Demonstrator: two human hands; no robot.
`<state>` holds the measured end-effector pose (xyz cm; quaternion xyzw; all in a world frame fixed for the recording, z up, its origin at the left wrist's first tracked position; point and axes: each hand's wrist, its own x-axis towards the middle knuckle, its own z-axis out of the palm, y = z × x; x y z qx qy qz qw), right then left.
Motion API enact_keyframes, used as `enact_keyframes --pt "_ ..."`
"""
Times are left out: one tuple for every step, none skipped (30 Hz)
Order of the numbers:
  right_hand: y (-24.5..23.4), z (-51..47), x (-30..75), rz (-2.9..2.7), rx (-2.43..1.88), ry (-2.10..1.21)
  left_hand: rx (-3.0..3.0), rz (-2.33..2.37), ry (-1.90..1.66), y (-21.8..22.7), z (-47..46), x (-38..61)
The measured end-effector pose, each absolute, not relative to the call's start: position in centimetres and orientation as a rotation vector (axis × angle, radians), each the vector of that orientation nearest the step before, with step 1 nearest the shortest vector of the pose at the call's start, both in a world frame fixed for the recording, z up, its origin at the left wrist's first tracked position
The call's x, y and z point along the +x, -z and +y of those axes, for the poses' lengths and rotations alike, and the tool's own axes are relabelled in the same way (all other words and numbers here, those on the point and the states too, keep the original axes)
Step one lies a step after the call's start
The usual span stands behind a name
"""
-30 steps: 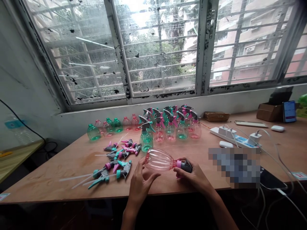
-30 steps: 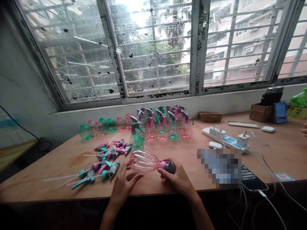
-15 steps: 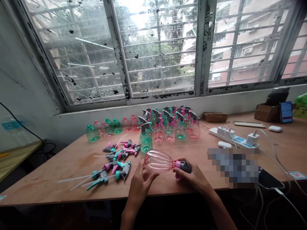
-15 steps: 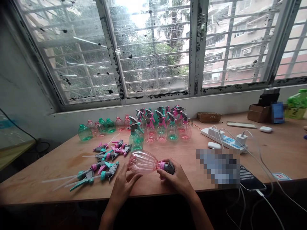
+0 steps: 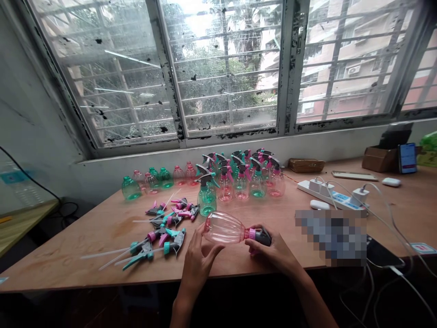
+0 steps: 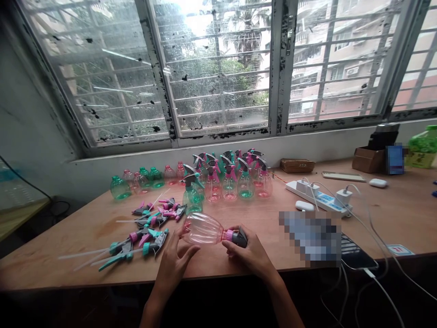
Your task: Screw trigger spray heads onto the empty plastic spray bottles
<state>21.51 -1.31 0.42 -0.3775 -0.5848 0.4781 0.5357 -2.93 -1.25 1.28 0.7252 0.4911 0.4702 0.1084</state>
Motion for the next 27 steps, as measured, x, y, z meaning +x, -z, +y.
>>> enact_keyframes --pt "-0.42 -1.31 21.53 -1.399 -0.900 -1.136 2.115 1.439 -1.381 -1.40 -1.29 -2.93" --pt "-0.41 -1.31 21.53 -1.398 -0.900 -1.138 2.106 1.432 -1.383 -1.45 -1.27 -2.93" --pt "-0.39 -1.29 21.53 -1.389 -0.897 -1.143 2.107 1.424 -1.386 -1.43 -1.20 -2.94" --pt "-0.38 -1.27 21.52 -1.376 -0.891 -1.150 2.116 1.416 -1.392 -1.37 -1.10 -2.95" --pt "-0.36 -1.25 21.50 -1.359 -0.885 -1.158 2.131 1.406 -1.400 -1.26 -0.97 -2.97" --pt "-0.34 -1.23 21.47 -1.344 -0.877 -1.167 2.142 1.399 -1.411 -1.13 -0.85 -2.99" --pt "-0.32 -1.21 21.45 -1.335 -0.870 -1.175 2.150 1.395 -1.423 -1.01 -0.76 -3.01" --pt "-0.31 -1.20 21.42 -1.332 -0.867 -1.181 2.154 1.396 -1.430 -0.91 -0.70 -3.03" --pt "-0.31 -1.20 21.41 -1.333 -0.866 -1.183 2.154 1.406 -1.430 -0.85 -0.69 -3.06" --pt "-0.31 -1.21 21.39 -1.335 -0.868 -1.183 2.153 1.420 -1.421 -0.83 -0.72 -3.08" --pt "-0.33 -1.22 21.39 -1.338 -0.873 -1.179 2.152 1.434 -1.406 -0.85 -0.77 -3.11" --pt "-0.35 -1.25 21.39 -1.342 -0.877 -1.173 2.151 1.445 -1.391 -0.91 -0.85 -3.13" --pt "-0.39 -1.27 21.40 -1.347 -0.881 -1.167 2.146 1.453 -1.380 -0.99 -0.93 -3.16" --pt "-0.42 -1.30 21.41 -1.353 -0.883 -1.160 2.137 1.455 -1.375 -1.07 -0.99 -3.18" --pt "-0.46 -1.32 21.42 -1.357 -0.884 -1.153 2.130 1.453 -1.375 -1.14 -1.03 -3.20" --pt "-0.49 -1.34 21.42 -1.360 -0.885 -1.146 2.127 1.445 -1.376 -1.17 -1.03 -3.22" --pt "-0.50 -1.35 21.43 -1.357 -0.886 -1.139 2.129 1.436 -1.380 -1.16 -1.00 -3.24" --pt "-0.50 -1.34 21.42 -1.352 -0.888 -1.133 2.137 1.428 -1.386 -1.12 -0.94 -3.25" --pt "-0.48 -1.32 21.41 -1.346 -0.890 -1.128 2.148 1.424 -1.397 -1.06 -0.86 -3.25" --pt "-0.46 -1.30 21.40 -1.341 -0.891 -1.124 2.160 1.428 -1.414 -0.99 -0.79 -3.24" --pt "-0.43 -1.27 21.38 -1.340 -0.890 -1.122 2.169 1.440 -1.432 -0.93 -0.73 -3.23" --pt "-0.40 -1.24 21.36 -1.339 -0.887 -1.124 2.177 1.455 -1.447 -0.89 -0.69 -3.21" --pt "-0.39 -1.22 21.34 -1.337 -0.883 -1.128 2.185 1.468 -1.452 -0.89 -0.69 -3.19" --pt "-0.39 -1.22 21.31 -1.337 -0.879 -1.134 2.191 1.476 -1.444 -0.91 -0.72 -3.16" --pt "-0.40 -1.23 21.30 -1.336 -0.875 -1.139 2.196 1.479 -1.425 -0.97 -0.78 -3.14" --pt "-0.43 -1.26 21.28 -1.340 -0.873 -1.142 2.196 1.476 -1.402 -1.04 -0.85 -3.12" --pt "-0.47 -1.30 21.27 -1.346 -0.871 -1.142 2.187 1.472 -1.384 -1.11 -0.93 -3.11"
